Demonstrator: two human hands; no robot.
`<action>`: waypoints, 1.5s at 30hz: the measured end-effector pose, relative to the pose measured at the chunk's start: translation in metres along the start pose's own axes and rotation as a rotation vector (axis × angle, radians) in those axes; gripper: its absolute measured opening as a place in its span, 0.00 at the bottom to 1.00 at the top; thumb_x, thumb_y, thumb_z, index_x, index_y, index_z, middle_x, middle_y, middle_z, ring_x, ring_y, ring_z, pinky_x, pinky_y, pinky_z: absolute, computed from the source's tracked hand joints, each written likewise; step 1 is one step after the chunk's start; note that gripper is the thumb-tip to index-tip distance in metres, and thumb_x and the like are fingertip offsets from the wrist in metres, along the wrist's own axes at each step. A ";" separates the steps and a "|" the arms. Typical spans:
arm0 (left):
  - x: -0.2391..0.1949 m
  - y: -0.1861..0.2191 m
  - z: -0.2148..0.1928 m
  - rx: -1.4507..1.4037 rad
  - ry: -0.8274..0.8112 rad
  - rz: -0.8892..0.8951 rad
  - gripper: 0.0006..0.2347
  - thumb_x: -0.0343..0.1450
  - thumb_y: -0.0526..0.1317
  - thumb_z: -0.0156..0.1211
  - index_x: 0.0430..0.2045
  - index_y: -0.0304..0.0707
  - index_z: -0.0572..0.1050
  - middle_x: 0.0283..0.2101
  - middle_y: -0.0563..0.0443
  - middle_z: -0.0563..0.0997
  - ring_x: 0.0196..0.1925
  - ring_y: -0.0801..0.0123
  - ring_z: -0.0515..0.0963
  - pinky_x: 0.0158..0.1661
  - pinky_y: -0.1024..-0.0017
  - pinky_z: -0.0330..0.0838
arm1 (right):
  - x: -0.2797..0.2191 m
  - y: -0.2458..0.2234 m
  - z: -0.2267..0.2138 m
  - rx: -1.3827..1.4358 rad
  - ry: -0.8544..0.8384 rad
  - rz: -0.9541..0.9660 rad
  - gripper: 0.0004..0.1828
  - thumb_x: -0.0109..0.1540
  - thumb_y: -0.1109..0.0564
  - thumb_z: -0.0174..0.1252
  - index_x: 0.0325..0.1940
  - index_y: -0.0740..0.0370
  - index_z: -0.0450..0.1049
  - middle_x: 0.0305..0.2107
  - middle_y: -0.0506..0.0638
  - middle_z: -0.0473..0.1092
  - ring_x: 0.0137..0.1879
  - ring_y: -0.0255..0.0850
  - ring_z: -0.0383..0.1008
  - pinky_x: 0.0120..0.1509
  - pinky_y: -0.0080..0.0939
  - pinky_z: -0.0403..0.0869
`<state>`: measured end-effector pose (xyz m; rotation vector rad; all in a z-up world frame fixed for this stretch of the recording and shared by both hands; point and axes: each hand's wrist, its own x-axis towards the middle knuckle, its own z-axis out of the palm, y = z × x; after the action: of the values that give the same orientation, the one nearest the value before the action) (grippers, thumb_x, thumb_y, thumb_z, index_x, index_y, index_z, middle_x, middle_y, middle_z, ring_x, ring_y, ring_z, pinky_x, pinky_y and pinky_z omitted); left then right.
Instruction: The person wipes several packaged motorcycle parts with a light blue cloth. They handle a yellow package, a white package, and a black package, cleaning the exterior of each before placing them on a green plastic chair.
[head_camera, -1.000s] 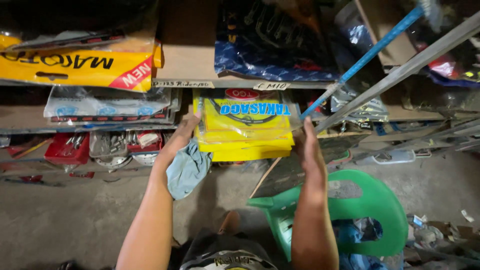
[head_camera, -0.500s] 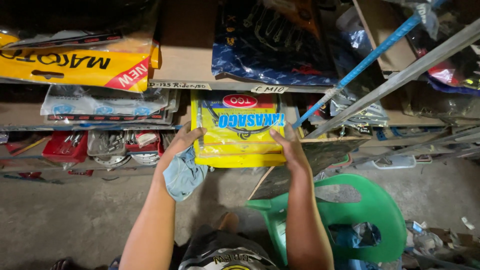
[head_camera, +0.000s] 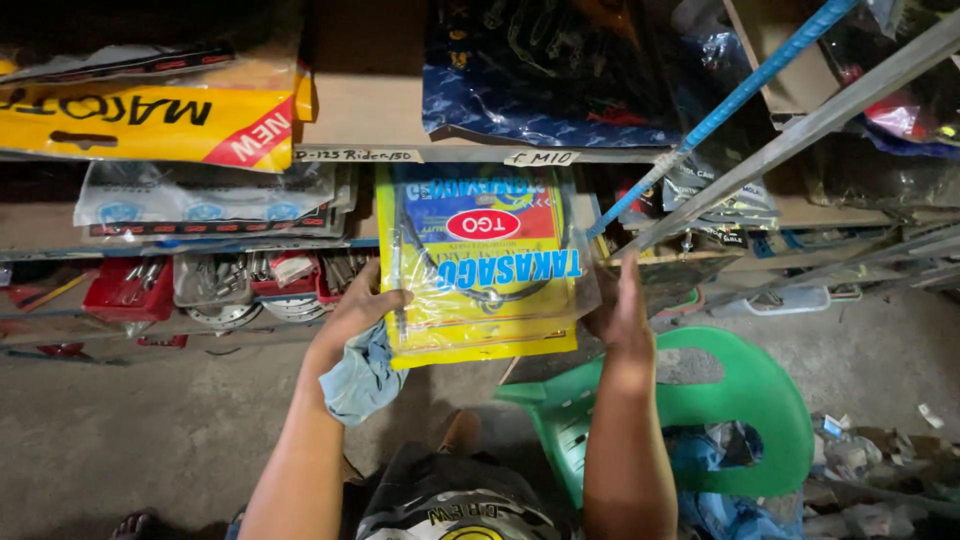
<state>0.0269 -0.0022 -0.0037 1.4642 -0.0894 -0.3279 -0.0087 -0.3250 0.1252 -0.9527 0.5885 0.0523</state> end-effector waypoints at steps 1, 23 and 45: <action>-0.002 0.001 0.000 -0.001 0.004 0.003 0.28 0.64 0.37 0.70 0.59 0.30 0.68 0.50 0.36 0.77 0.53 0.50 0.76 0.53 0.50 0.72 | 0.028 0.006 -0.018 -0.003 -0.005 0.000 0.56 0.54 0.19 0.54 0.73 0.61 0.61 0.68 0.66 0.62 0.73 0.59 0.63 0.79 0.55 0.58; -0.017 0.077 0.061 0.274 0.206 -0.158 0.28 0.62 0.56 0.75 0.46 0.34 0.72 0.42 0.36 0.80 0.52 0.46 0.80 0.56 0.52 0.70 | 0.037 0.059 0.003 -0.573 -0.026 -0.361 0.58 0.48 0.48 0.79 0.76 0.60 0.55 0.60 0.66 0.67 0.68 0.51 0.67 0.73 0.56 0.63; -0.053 0.070 0.045 0.285 -0.005 -0.167 0.16 0.60 0.49 0.77 0.25 0.36 0.80 0.27 0.43 0.82 0.34 0.60 0.81 0.42 0.67 0.74 | -0.047 0.110 -0.031 -0.532 0.306 -0.386 0.35 0.48 0.43 0.79 0.51 0.64 0.79 0.42 0.60 0.78 0.52 0.49 0.77 0.59 0.52 0.71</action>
<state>-0.0234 -0.0264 0.0775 1.7578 -0.0177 -0.4690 -0.0951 -0.2745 0.0523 -1.5968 0.6763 -0.3008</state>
